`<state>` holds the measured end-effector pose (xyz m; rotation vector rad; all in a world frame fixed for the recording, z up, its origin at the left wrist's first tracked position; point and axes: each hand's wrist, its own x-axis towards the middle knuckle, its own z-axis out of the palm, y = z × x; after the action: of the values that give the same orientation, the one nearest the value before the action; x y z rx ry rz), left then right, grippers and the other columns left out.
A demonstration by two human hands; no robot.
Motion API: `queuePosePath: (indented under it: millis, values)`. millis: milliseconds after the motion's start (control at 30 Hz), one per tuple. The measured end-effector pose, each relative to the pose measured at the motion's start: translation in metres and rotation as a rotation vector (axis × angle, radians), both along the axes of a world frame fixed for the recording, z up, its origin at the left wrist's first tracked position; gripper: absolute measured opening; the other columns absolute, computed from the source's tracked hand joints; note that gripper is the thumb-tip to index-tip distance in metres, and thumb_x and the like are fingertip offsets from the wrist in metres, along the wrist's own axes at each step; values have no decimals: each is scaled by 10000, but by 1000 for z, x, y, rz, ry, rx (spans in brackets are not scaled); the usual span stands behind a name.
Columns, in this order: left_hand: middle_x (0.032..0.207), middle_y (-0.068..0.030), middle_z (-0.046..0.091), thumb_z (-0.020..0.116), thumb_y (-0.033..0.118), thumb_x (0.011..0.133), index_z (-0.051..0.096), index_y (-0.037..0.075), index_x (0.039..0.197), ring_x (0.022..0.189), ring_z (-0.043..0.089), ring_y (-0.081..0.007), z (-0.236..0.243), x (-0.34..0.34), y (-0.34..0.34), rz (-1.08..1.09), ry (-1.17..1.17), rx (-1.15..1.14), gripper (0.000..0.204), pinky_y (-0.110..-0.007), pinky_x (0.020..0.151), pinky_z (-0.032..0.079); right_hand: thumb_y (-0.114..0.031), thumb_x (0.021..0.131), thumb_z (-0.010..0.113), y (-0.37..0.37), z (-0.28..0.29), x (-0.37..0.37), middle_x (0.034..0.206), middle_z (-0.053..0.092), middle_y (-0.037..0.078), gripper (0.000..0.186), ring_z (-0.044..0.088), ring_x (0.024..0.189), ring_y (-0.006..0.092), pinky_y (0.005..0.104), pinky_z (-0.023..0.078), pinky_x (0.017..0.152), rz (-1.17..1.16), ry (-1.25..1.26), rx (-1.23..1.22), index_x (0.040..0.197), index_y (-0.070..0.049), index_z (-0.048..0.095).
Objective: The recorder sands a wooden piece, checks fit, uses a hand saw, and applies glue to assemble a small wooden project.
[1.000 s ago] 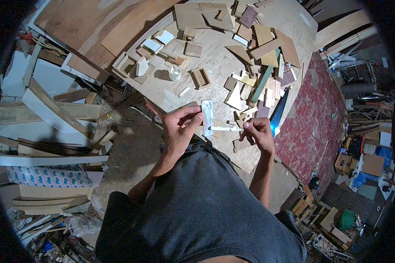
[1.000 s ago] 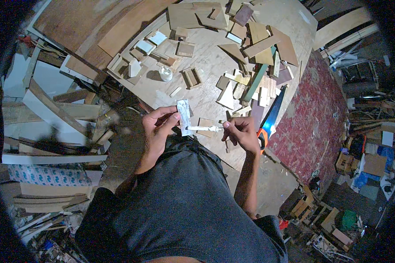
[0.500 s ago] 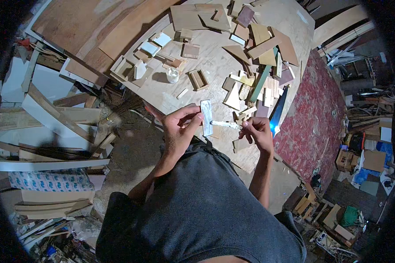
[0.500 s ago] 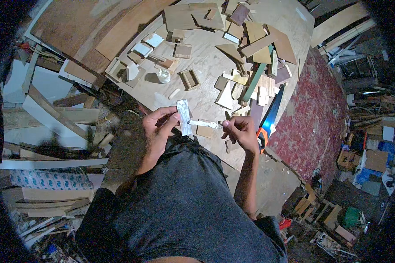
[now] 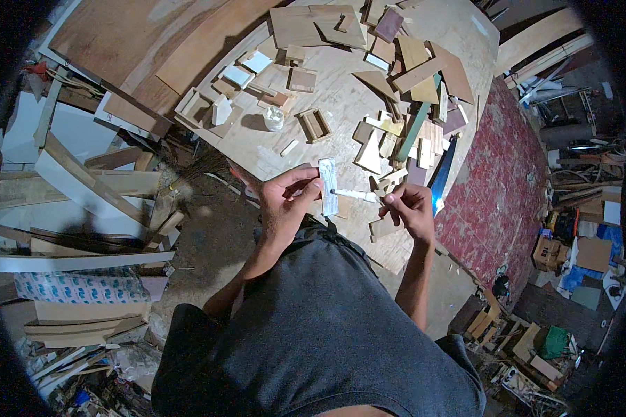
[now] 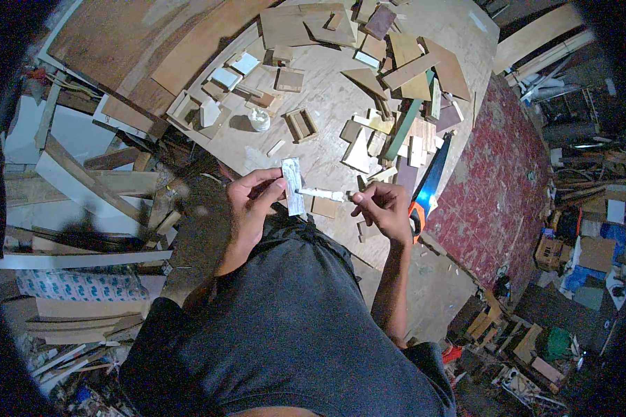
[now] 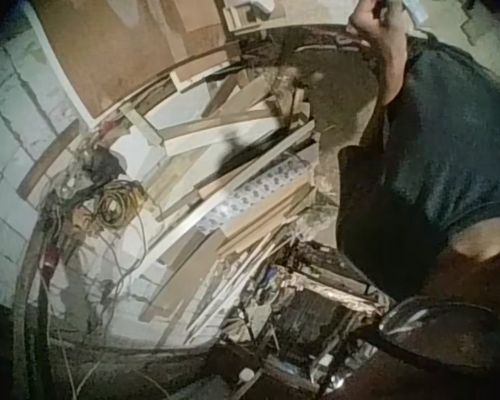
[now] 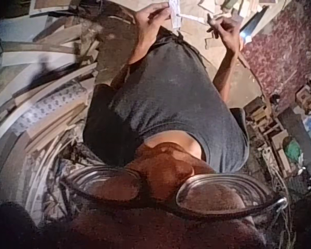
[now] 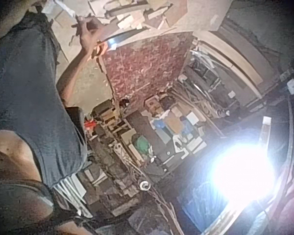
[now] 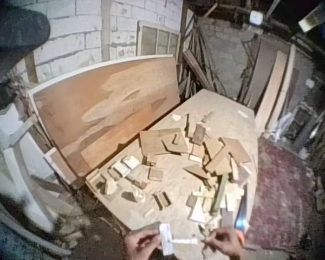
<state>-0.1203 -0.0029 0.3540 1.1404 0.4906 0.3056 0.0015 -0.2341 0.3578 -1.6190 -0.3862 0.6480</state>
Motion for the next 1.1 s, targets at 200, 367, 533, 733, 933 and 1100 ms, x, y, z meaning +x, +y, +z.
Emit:
queuePosePath:
  millis: [200, 367, 533, 733, 933, 1100]
  values:
    - [975, -91, 668, 664, 6, 867, 652, -97, 1021, 847, 670, -141, 2, 1, -2, 9, 13, -91, 186, -272, 754, 588, -104, 895, 688, -6, 2, -1, 579, 583, 45, 216, 592, 488, 106, 231, 421, 398, -11, 50, 73, 719, 5, 625]
    - [988, -85, 662, 659, 4, 869, 656, -85, 1021, 846, 671, -141, -2, 2, -3, 8, -26, -152, 177, -273, 751, 587, -103, 895, 686, -2, -3, 0, 598, 597, 53, 211, 576, 476, 98, 231, 420, 394, -72, 56, 264, 723, 4, 628]
    - [974, -66, 656, 662, 0, 863, 660, -79, 1008, 839, 662, -130, -5, 1, -2, 0, -30, -225, 165, -264, 749, 580, -91, 894, 683, -4, 2, -2, 596, 590, 47, 216, 576, 478, 95, 230, 423, 393, -26, 5, 135, 711, 3, 618]
    - [948, -52, 647, 656, -8, 865, 659, -83, 986, 828, 652, -118, 1, -1, -5, -15, -45, -198, 143, -257, 737, 578, -95, 893, 687, -11, 7, -2, 603, 600, 55, 225, 596, 492, 103, 224, 406, 385, 12, 57, 167, 701, -4, 613]
    - [981, -78, 655, 651, -15, 868, 650, -86, 1003, 856, 656, -133, 0, -4, -5, 3, -63, -178, 152, -272, 750, 587, -106, 895, 690, -6, 9, -3, 600, 601, 52, 238, 594, 489, 102, 225, 402, 384, 4, 34, 94, 696, -2, 611]
    - [1042, -115, 666, 656, -10, 872, 641, -83, 1034, 887, 663, -157, 2, -5, -5, 49, -72, -141, 178, -295, 769, 593, -107, 902, 681, -12, 5, -3, 601, 598, 50, 247, 582, 479, 95, 225, 415, 395, 67, 17, 89, 691, -3, 606]
